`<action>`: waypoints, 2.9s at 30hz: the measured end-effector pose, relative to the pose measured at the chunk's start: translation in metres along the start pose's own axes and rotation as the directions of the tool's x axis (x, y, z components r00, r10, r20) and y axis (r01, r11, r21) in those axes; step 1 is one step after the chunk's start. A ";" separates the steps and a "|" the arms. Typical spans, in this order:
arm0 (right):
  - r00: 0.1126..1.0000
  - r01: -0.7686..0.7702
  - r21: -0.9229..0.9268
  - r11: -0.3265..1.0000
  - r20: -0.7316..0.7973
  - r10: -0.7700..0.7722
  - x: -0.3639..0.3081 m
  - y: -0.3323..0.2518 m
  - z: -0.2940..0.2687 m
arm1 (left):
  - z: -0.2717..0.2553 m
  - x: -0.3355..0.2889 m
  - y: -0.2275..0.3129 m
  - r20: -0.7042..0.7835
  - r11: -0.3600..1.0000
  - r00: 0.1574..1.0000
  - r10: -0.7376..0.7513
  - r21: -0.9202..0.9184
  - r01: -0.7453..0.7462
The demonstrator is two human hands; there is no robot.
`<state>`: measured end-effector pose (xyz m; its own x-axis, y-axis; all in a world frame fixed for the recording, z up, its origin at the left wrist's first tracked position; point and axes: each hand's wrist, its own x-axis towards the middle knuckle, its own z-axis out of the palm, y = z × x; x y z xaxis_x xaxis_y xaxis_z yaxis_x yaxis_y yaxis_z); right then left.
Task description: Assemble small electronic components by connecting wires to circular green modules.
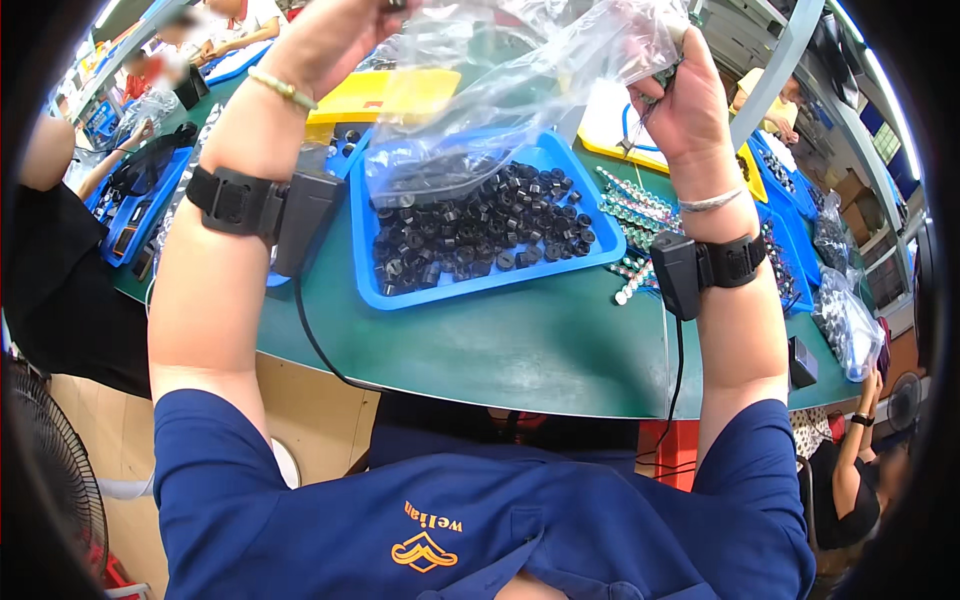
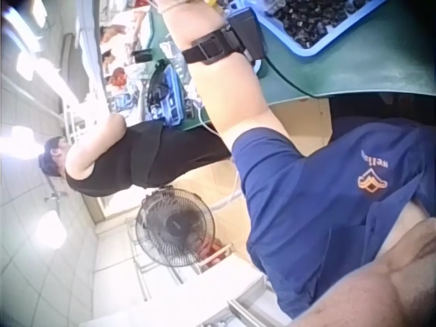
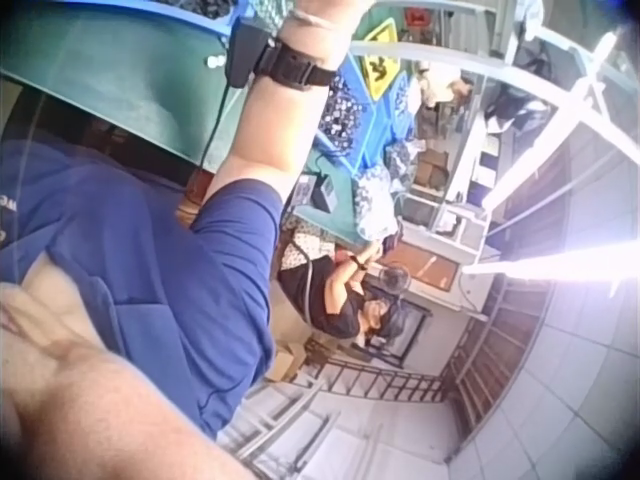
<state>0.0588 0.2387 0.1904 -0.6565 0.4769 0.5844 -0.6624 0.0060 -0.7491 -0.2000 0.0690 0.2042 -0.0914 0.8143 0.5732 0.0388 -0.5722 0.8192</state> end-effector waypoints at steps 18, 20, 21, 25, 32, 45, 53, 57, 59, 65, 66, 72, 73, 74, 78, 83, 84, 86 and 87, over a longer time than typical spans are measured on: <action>0.973 0.006 -0.370 0.929 -0.213 -0.091 -0.100 -0.031 0.057 | -0.092 0.003 -0.053 -0.569 0.993 0.815 0.111 0.034 -0.112; 0.973 -0.010 -0.380 0.925 -0.219 -0.079 -0.129 -0.038 0.050 | -0.115 0.001 -0.056 -0.672 0.989 0.740 0.045 -0.073 -0.126; 0.976 -0.020 -0.393 0.919 -0.208 -0.067 -0.143 -0.041 0.050 | -0.122 -0.004 -0.063 -0.719 0.989 0.694 0.034 -0.078 -0.129; 0.980 -0.121 -0.397 0.910 -0.193 0.046 -0.188 -0.040 0.049 | -0.162 -0.035 -0.078 -0.681 0.959 0.725 0.104 -0.125 -0.254; 0.949 -0.282 -0.354 0.892 -0.242 0.204 -0.247 -0.034 0.047 | -0.127 -0.115 0.020 -0.332 0.831 0.921 0.205 -0.438 -0.342; 0.871 -0.490 -0.196 0.849 -0.139 0.471 -0.294 -0.006 0.065 | -0.071 -0.359 0.011 -0.366 0.505 0.927 -0.083 -0.818 -0.277; 0.710 -0.677 -0.312 0.667 -0.038 0.703 -0.313 0.013 0.073 | -0.106 -0.561 -0.126 -0.476 0.529 0.230 -0.849 -0.776 0.344; 0.689 -0.683 -0.372 0.629 -0.039 0.724 -0.318 0.013 0.078 | -0.091 -0.541 -0.177 -0.446 0.371 -0.006 -0.895 -0.754 0.542; 0.746 -0.656 -0.287 0.698 -0.107 0.657 -0.327 0.015 0.083 | -0.122 -0.556 -0.227 -0.422 0.293 -0.240 -0.874 -0.853 0.431; 0.661 -0.739 -0.260 0.622 -0.100 0.744 -0.318 0.012 0.078 | -0.216 -0.636 -0.350 -0.506 0.536 -0.271 -0.819 -0.843 -0.047; 0.648 -0.753 -0.303 0.584 -0.184 0.739 -0.323 0.017 0.082 | -0.182 -0.602 -0.375 -0.451 0.467 -0.225 -0.864 -0.884 -0.024; 0.672 -0.731 -0.338 0.592 -0.210 0.710 -0.312 0.011 0.093 | -0.138 -0.553 -0.359 -0.335 0.269 -0.447 -0.829 -0.941 0.205; 0.678 -0.728 -0.361 0.582 -0.262 0.686 -0.315 0.010 0.091 | -0.102 -0.499 -0.335 -0.419 0.289 -0.224 -0.880 -0.846 0.448; 0.682 -0.725 -0.359 0.587 -0.263 0.682 -0.311 0.010 0.092 | -0.108 -0.509 -0.325 -0.400 0.206 -0.177 -0.899 -0.745 0.635; 0.782 -0.623 -0.324 0.712 -0.259 0.566 -0.303 0.007 0.093 | -0.089 -0.448 -0.270 -0.251 0.160 0.048 -0.967 -0.451 0.878; 0.830 -0.556 -0.348 0.755 -0.277 0.484 -0.308 -0.004 0.082 | -0.035 -0.348 -0.109 0.296 0.562 0.520 -0.801 0.075 0.824; 0.825 -0.563 -0.342 0.752 -0.278 0.492 -0.309 -0.007 0.081 | -0.014 -0.326 -0.075 0.388 0.548 0.512 -0.766 -0.021 0.836; 0.809 -0.587 -0.367 0.722 -0.258 0.528 -0.305 -0.013 0.078 | 0.019 -0.290 -0.025 0.544 0.551 0.504 -0.671 -0.088 0.830; 0.816 -0.577 -0.371 0.727 -0.253 0.519 -0.306 -0.012 0.079 | 0.033 -0.273 -0.016 0.624 0.586 0.492 -0.607 -0.066 0.807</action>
<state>0.2386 0.0232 0.0454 -0.7883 0.6153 0.0095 0.0310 0.0551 -0.9980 -0.1430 -0.1410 0.0349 0.5527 0.8084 -0.2027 -0.1163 0.3156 0.9417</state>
